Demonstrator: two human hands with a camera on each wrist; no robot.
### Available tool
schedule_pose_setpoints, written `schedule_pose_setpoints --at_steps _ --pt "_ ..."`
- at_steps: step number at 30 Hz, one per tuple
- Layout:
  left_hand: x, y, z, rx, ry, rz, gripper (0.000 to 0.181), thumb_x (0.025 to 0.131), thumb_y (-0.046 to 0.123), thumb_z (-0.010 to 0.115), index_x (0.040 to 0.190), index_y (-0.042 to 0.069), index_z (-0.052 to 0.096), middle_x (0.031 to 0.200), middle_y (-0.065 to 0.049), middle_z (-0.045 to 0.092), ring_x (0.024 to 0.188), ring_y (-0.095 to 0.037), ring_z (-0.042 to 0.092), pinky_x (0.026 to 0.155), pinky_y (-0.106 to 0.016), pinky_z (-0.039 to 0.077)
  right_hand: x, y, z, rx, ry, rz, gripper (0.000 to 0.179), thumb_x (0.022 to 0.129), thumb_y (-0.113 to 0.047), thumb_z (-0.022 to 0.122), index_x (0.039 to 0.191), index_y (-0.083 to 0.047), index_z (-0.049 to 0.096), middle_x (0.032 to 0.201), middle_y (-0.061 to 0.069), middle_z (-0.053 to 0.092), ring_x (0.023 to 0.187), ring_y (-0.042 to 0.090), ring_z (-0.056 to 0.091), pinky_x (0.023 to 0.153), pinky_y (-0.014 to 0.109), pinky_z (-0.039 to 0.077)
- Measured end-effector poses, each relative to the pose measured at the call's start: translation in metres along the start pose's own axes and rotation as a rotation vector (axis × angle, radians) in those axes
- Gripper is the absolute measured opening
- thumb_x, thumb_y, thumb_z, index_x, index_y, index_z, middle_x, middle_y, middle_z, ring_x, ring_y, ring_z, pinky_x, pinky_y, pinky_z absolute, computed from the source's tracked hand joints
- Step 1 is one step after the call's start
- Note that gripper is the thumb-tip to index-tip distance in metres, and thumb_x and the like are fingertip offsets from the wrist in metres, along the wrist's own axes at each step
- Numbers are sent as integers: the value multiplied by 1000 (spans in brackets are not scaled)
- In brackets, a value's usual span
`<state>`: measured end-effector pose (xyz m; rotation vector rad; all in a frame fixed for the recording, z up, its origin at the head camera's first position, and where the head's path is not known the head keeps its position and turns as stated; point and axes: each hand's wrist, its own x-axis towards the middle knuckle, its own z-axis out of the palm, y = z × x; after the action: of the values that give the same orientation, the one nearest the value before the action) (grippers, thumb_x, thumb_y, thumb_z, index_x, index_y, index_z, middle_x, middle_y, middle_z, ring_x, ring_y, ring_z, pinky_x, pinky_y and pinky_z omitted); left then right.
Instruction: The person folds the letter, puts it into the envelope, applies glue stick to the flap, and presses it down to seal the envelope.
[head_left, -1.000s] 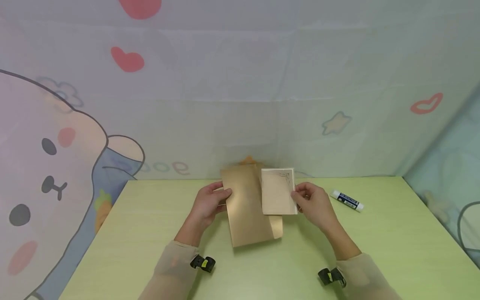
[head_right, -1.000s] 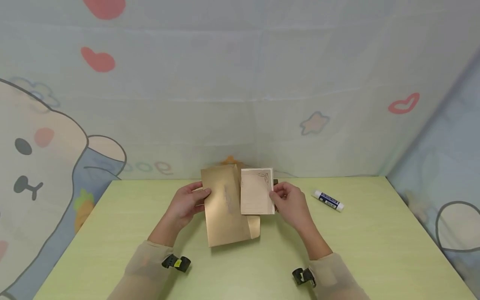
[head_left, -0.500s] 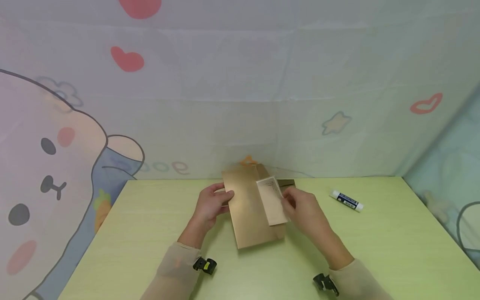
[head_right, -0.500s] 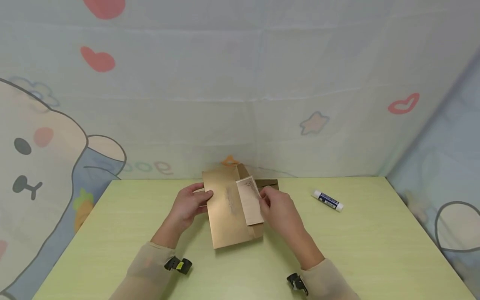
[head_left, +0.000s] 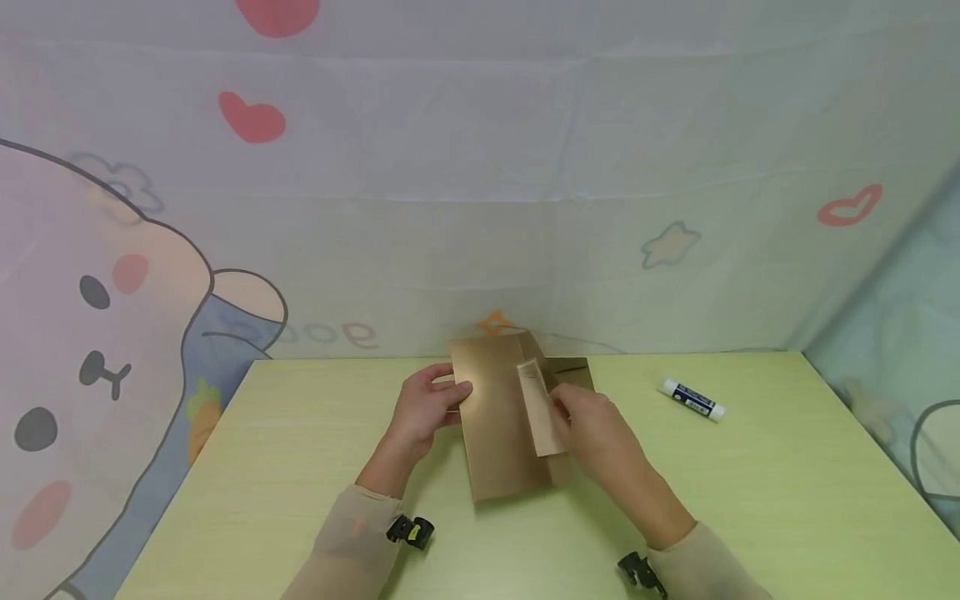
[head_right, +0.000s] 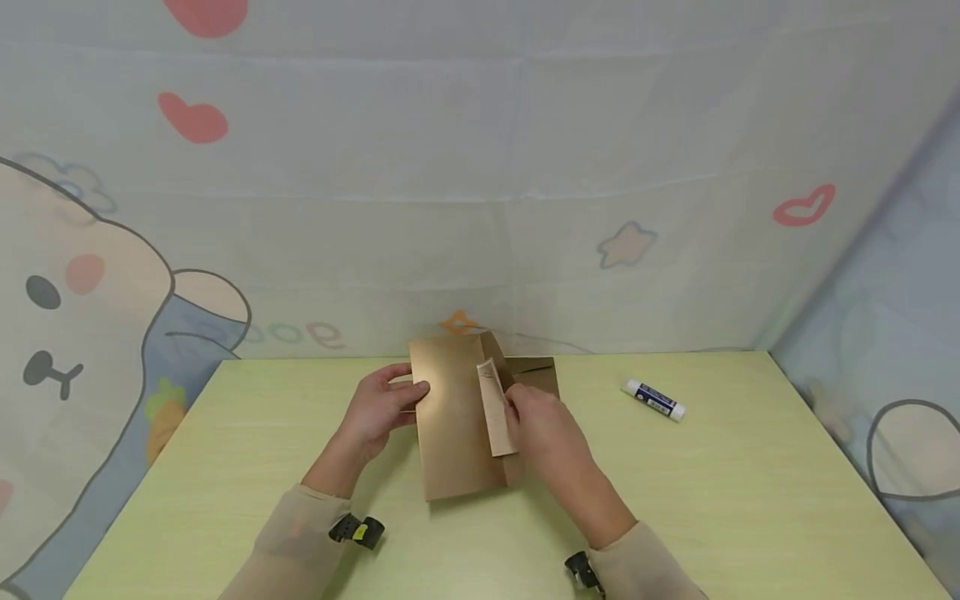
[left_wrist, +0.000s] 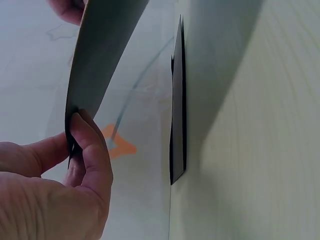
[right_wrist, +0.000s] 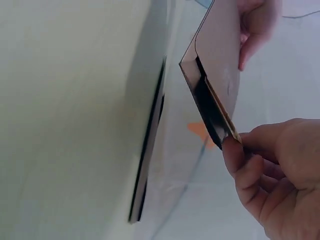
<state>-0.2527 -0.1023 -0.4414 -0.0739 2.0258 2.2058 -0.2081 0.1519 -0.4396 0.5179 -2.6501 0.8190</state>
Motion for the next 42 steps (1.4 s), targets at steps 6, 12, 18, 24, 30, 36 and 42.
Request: schedule_pose_setpoints --at_steps 6,12,18,24,30,36,42 --pt "0 -1 0 -30 -18 -28 45 100 3 72 143 -4 57 94 -6 77 74 -14 72 67 -29 61 3 19 -1 358 -113 251 13 102 -6 69 112 2 71 93 10 74 69 18 66 60 35 59" --pt "3 -1 -1 -135 -71 -57 52 105 9 66 152 -3 49 95 0 68 78 -10 67 69 -25 58 5 32 -5 643 -164 409 23 105 -10 67 123 5 67 103 14 73 66 22 65 63 46 62" --pt "2 2 -3 -132 -138 -46 47 103 2 59 149 -2 54 92 -3 67 78 -14 67 65 -26 58 9 33 -9 733 -109 488 19 105 -9 67 120 4 66 98 13 73 73 21 66 60 34 60" --pt "-2 4 -1 -79 -147 -22 45 100 -7 59 145 -4 53 93 -3 61 74 -14 62 67 -30 61 9 31 -11 769 -103 494 21 106 -10 66 120 6 65 97 14 75 71 21 67 60 32 59" --pt "-3 2 3 -70 -166 -18 42 100 -10 57 141 -4 52 100 -7 65 76 -17 68 68 -31 62 7 27 -13 765 -111 497 26 108 -10 62 128 6 64 102 14 74 72 20 65 60 31 58" --pt "-2 -2 5 -48 -181 1 43 101 -10 57 143 -5 50 113 -16 71 85 -22 74 73 -35 64 6 27 -10 768 -124 465 26 109 -9 61 129 7 64 103 15 74 73 20 64 61 30 57" --pt "-3 -4 10 9 -162 32 40 100 -11 60 139 -5 54 112 -20 68 84 -24 73 71 -38 64 6 26 -8 752 -125 440 25 108 -8 62 128 7 65 100 15 74 71 20 64 60 30 58"
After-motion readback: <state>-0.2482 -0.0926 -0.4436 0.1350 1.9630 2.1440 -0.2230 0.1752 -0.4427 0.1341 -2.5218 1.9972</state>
